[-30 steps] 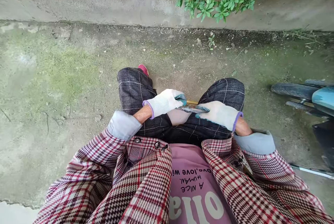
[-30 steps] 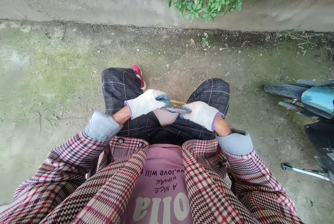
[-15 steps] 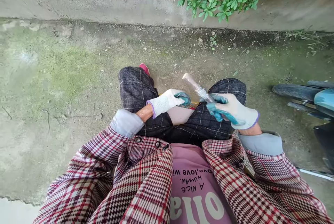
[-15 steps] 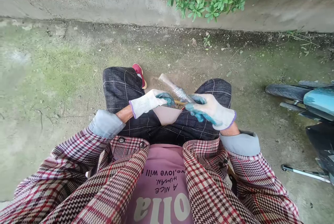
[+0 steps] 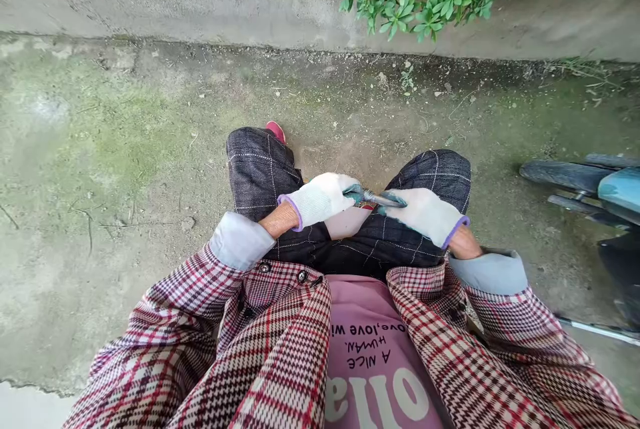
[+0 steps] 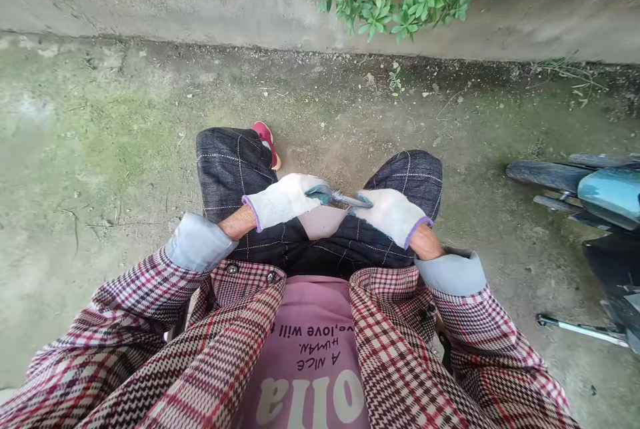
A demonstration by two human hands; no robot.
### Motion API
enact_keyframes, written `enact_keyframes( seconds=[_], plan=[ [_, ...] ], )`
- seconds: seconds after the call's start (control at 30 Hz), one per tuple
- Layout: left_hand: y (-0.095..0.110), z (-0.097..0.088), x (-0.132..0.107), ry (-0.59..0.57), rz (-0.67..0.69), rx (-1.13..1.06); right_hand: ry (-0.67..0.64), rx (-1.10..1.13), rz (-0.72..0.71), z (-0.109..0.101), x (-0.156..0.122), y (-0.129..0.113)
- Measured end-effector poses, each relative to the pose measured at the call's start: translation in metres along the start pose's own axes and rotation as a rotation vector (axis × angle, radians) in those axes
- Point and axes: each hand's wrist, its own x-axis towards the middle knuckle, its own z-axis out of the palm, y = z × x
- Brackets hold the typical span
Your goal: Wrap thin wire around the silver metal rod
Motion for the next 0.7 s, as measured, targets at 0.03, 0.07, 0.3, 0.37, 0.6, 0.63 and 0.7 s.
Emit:
enact_keyframes(
  seconds=[0.03, 0.07, 0.3, 0.37, 0.6, 0.63, 0.7],
  plan=[
    [-0.001, 0.002, 0.002, 0.022, -0.013, -0.038, 0.04, 0.014, 0.028, -0.002, 0.001, 0.001],
    [-0.003, 0.004, 0.003, 0.039, -0.033, -0.101, 0.078, 0.061, 0.052, -0.003, 0.001, 0.002],
    [-0.021, 0.012, 0.014, 0.018, -0.159, -0.484, 0.149, 0.775, 0.211, -0.014, -0.009, -0.007],
    [-0.028, 0.013, 0.015, 0.025, -0.176, -0.466, 0.047, 0.87, 0.223, -0.018, -0.013, -0.01],
    [-0.028, 0.001, 0.011, -0.02, -0.127, -0.31, -0.309, 0.517, -0.064, -0.009, -0.012, -0.012],
    [-0.025, -0.001, 0.009, -0.022, -0.123, -0.269, -0.299, 0.448, -0.077, -0.005, -0.01, -0.011],
    [-0.017, -0.004, 0.006, -0.047, -0.098, -0.201, -0.236, 0.28, -0.038, 0.002, -0.005, -0.01]
  ],
)
